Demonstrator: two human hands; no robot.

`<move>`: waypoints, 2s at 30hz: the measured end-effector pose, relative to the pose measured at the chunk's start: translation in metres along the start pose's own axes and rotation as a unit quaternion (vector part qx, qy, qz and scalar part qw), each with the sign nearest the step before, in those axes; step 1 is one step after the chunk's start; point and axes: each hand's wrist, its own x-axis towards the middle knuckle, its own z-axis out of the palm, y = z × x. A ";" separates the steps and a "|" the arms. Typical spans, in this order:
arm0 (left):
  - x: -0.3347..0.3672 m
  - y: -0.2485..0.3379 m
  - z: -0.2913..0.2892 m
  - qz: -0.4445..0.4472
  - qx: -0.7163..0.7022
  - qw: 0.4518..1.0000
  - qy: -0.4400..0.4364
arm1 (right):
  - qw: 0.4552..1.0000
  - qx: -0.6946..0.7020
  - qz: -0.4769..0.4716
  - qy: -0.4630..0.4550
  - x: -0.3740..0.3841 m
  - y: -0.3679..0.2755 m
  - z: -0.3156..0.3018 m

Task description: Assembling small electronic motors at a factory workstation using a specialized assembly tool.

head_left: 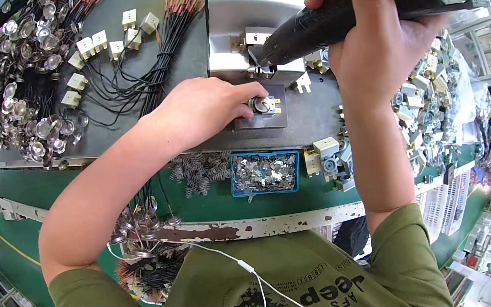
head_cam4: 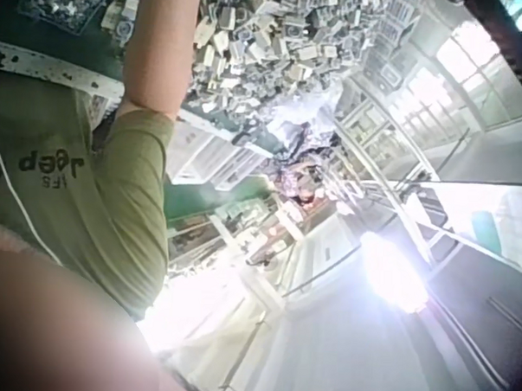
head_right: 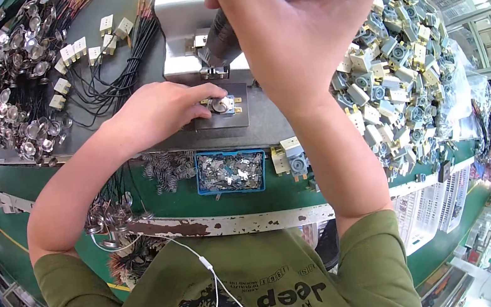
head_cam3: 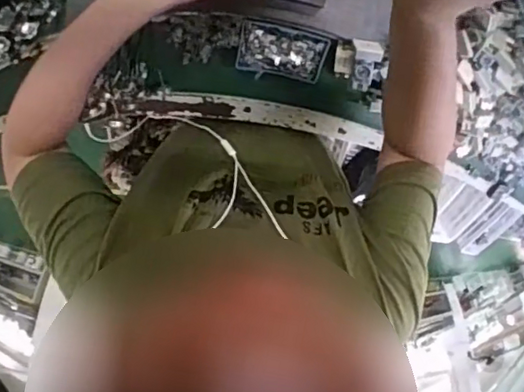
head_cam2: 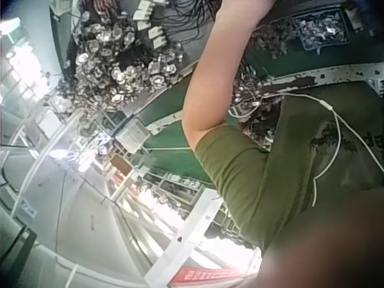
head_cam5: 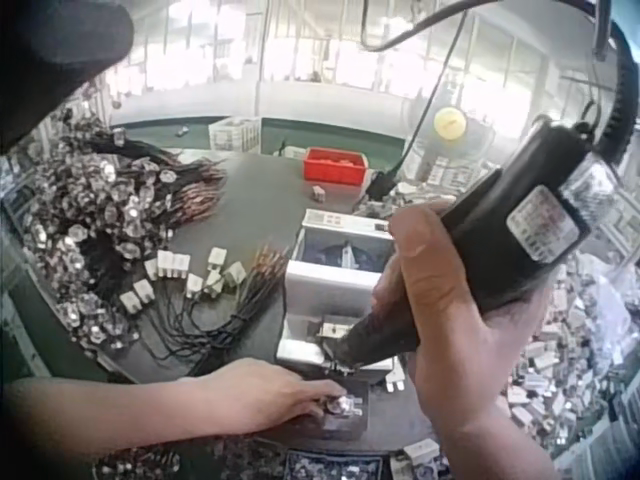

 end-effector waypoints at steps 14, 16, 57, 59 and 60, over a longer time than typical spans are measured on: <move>0.001 -0.003 0.003 0.009 0.002 1.000 0.012 | 0.996 0.072 -0.022 -0.050 -0.007 -0.008 0.003; 0.000 -0.002 0.002 0.012 -0.001 1.000 0.011 | 0.995 0.083 0.000 -0.057 -0.011 -0.017 0.002; -0.001 -0.009 0.010 0.041 0.008 0.998 0.052 | 0.993 0.079 0.076 -0.049 -0.017 -0.029 -0.015; 0.000 -0.008 0.008 0.044 0.006 0.998 0.053 | 0.995 0.061 0.045 -0.059 -0.017 -0.014 -0.023; 0.000 -0.009 0.008 0.046 0.009 0.997 0.056 | 0.994 0.074 0.041 -0.068 -0.023 -0.015 -0.025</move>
